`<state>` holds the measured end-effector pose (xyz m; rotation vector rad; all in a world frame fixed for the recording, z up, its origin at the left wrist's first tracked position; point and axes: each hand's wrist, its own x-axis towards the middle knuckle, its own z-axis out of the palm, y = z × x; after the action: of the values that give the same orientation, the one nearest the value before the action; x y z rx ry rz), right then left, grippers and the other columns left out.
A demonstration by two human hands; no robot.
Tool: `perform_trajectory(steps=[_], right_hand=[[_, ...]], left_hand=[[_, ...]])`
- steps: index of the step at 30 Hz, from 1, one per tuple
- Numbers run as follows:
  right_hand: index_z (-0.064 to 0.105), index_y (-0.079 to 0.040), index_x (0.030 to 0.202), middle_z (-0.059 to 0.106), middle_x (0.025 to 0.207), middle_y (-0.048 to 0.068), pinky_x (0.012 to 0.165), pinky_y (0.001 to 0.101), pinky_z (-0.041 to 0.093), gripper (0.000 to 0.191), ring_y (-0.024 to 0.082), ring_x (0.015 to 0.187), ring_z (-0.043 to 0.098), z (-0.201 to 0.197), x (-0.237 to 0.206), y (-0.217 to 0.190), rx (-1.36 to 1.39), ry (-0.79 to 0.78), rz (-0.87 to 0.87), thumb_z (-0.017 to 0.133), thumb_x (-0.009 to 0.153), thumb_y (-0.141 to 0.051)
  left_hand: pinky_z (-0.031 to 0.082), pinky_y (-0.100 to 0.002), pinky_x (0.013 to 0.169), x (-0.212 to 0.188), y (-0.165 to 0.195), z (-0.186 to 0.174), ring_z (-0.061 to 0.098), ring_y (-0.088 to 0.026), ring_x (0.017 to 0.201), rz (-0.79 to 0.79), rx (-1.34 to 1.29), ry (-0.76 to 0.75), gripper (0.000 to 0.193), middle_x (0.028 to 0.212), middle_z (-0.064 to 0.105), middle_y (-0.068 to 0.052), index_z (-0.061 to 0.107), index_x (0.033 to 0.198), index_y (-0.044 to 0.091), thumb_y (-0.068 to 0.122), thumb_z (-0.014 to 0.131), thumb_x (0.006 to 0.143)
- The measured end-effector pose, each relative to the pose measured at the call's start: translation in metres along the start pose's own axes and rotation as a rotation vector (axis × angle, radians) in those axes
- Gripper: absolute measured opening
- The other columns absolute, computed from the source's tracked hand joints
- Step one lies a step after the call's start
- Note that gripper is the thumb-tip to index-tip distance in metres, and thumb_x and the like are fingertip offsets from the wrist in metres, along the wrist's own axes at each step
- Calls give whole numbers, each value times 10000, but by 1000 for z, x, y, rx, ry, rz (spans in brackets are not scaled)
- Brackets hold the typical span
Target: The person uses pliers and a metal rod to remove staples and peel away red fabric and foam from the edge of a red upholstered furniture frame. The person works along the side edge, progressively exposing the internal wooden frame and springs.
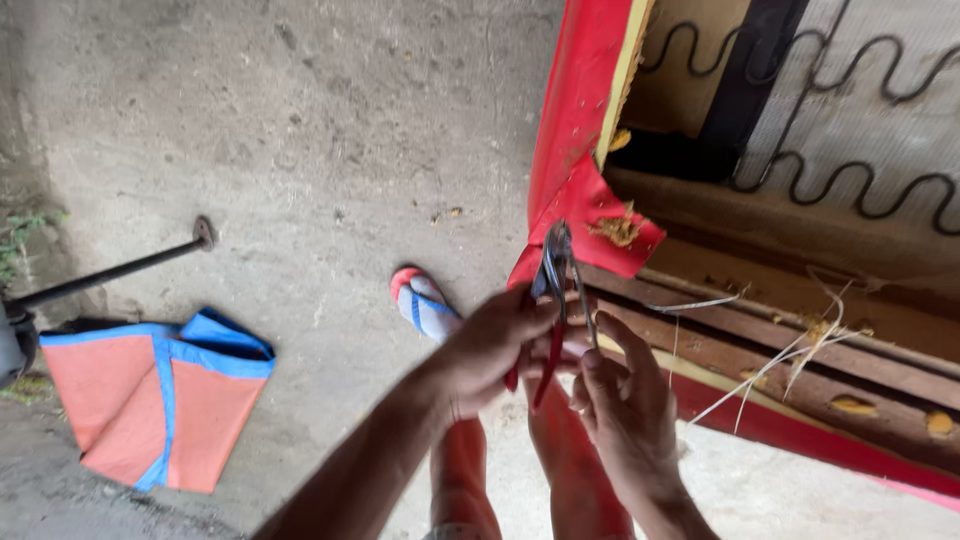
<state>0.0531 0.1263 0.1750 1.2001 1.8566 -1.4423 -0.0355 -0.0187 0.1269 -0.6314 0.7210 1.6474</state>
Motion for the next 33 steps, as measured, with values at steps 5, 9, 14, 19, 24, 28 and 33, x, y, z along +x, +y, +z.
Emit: perform_trajectory(steps=[5,9,14,19,24,28,33], right_hand=[[524,-94,1472,610,637,56,430,246,375,530,78,520,497,-20,-6,18,-18,-81,-69,570,982,-293],[560,-87,1403,639,642,55,394,260,390,476,97,484,508,-31,-3,32,-90,-160,-64,550,968,-278],[559,-80,1383,671,649,41,398,247,441,459,96,492,560,-36,-5,46,-204,-150,-145,532,968,-276],[574,-54,1361,678,655,33,434,263,497,432,103,533,611,-31,-9,56,-209,-155,-188,550,972,-241],[569,-40,1370,685,631,58,507,295,559,452,125,552,652,-26,-11,58,-263,-153,-136,594,956,-222],[555,-18,1389,681,668,69,515,295,571,478,135,583,654,-26,-11,58,-199,-154,-121,584,955,-215],[556,-37,1427,674,660,68,515,303,584,524,144,584,661,-28,-11,59,-236,-139,-77,591,938,-221]], left_hand=[[560,-514,952,11,57,-12,608,-259,1310,-126,311,16,400,1402,615,-113,486,1349,31,256,496,1018],[532,-579,985,23,88,-12,615,-286,1285,-192,368,8,428,1400,633,-120,472,1398,90,241,486,997],[567,-623,964,27,105,-13,644,-322,1256,-198,349,-14,435,1328,675,-198,480,1381,1,162,514,979],[556,-614,936,19,107,-16,645,-307,1234,-238,392,39,469,1326,662,-173,470,1400,41,123,506,940],[579,-607,974,18,109,-15,669,-354,1222,-228,307,22,519,1345,652,-238,443,1434,-28,42,476,921],[566,-605,984,11,111,-18,664,-367,1231,-239,285,52,516,1356,642,-263,415,1445,-18,56,431,934],[575,-592,986,6,116,-19,675,-367,1214,-225,311,54,521,1340,652,-268,430,1440,-31,49,445,925]])
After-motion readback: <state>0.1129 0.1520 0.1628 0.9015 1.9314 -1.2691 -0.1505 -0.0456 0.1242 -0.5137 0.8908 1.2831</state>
